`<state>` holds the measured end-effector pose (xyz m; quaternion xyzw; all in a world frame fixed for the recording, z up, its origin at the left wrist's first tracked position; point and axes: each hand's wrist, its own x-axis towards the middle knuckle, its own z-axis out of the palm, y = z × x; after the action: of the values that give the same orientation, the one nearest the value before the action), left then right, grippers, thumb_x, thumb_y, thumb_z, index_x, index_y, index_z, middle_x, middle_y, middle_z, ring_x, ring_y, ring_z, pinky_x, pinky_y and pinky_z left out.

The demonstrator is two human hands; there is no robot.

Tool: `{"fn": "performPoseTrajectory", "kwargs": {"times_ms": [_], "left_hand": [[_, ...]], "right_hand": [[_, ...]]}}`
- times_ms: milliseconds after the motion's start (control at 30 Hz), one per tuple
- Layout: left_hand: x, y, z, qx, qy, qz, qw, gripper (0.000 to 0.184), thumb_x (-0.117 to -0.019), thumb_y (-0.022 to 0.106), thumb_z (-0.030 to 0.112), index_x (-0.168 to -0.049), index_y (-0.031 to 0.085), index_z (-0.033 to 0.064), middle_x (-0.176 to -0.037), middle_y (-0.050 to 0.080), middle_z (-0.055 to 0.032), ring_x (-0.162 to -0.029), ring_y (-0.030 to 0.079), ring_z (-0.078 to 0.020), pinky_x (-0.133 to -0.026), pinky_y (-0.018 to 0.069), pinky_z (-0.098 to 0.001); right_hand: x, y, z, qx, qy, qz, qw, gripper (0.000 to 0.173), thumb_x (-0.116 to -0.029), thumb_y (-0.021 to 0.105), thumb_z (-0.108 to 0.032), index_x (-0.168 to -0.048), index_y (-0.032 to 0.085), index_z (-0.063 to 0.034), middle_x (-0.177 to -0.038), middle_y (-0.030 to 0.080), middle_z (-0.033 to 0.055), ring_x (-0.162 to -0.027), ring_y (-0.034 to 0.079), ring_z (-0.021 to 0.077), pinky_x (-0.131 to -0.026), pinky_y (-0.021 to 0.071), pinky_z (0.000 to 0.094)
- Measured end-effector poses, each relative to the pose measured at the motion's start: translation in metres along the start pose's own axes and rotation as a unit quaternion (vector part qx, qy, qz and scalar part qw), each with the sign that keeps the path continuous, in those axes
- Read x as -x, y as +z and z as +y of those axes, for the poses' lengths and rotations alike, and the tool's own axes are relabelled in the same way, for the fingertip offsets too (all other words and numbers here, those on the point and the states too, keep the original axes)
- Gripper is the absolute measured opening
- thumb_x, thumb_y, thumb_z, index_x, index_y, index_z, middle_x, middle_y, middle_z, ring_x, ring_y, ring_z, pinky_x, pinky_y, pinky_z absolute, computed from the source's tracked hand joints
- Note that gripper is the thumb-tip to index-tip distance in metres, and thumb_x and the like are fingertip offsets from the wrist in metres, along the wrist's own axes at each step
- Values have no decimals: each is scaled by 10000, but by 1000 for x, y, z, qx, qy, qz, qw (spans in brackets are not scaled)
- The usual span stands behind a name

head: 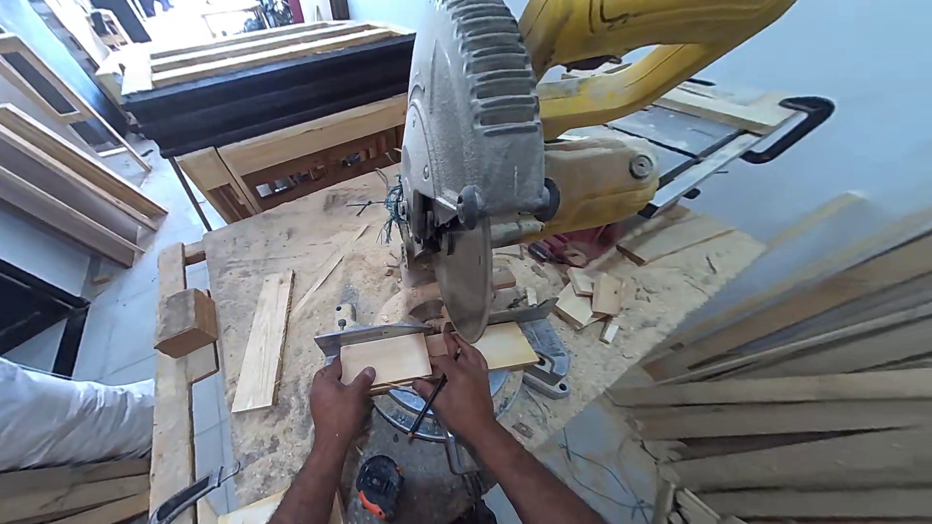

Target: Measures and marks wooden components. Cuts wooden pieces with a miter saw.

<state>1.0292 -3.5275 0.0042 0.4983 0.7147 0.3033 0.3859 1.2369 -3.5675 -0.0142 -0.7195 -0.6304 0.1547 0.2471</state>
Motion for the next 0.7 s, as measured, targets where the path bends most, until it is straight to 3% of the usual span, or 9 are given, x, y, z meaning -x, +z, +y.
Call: {"fn": "performPoseTrajectory", "kwargs": {"times_ms": [133,333,400,433,467,533,600,700], "left_hand": [[4,1,8,22,-13,27,999,397,-835,836,226,-1185,723,77,-1074,743,-101,-982,722,-206,-916,585,-453],[2,3,11,20,-12,30,999,402,-836,822,202,-1190,699,53,-1084,730,-113,-996,715,-219,-920,582,-463],[3,3,11,20,-11,29,999,397,-840,824,206,-1182,700,47,-1085,726,-118,-999,712,-228,-920,581,-469],[3,3,12,21,-13,29,999,396,-836,830,205,-1176,702,45,-1087,725,-121,-1001,711,-229,-924,579,-468],[4,2,12,19,-14,28,999,388,-832,834,209,-1163,708,48,-1083,726,-118,-998,712,-224,-926,579,-464],[5,0,16,14,-13,24,1000,357,-834,825,212,-1138,721,57,-1066,732,-104,-988,710,-211,-923,575,-454],[7,1,20,25,-18,29,999,326,-836,822,195,-1114,728,55,-1035,738,-101,-963,715,-210,-906,580,-456],[8,3,18,39,-32,40,998,301,-820,839,167,-1083,743,59,-990,753,-98,-925,730,-214,-878,591,-468]], "right_hand": [[-1,-3,-3,0,12,-18,1000,517,-863,706,-583,-1175,770,-176,-1576,490,94,-1507,369,287,-1247,227,493],[-4,-6,-5,6,13,-39,999,560,-853,719,-574,-1235,741,-163,-1592,466,113,-1524,340,301,-1260,192,515],[-4,-11,-2,-38,19,-56,998,526,-865,729,-512,-1256,731,-160,-1595,462,109,-1536,318,285,-1267,183,502],[-3,-16,1,-97,31,-49,994,472,-883,736,-440,-1247,735,-141,-1562,502,105,-1514,359,262,-1258,232,473],[1,-25,4,-175,53,-15,983,403,-911,733,-346,-1224,735,-91,-1476,583,114,-1438,468,243,-1211,351,444],[8,-59,6,-285,76,154,943,325,-954,712,-169,-1224,685,10,-1228,705,146,-1135,683,233,-995,561,432],[11,-126,0,-295,15,316,901,324,-981,670,-135,-1246,628,46,-1230,704,141,-1090,703,192,-960,588,401],[-3,-260,-30,-124,-155,447,872,451,-980,675,-277,-1276,608,56,-1213,681,162,-1052,673,160,-925,571,344]]}}
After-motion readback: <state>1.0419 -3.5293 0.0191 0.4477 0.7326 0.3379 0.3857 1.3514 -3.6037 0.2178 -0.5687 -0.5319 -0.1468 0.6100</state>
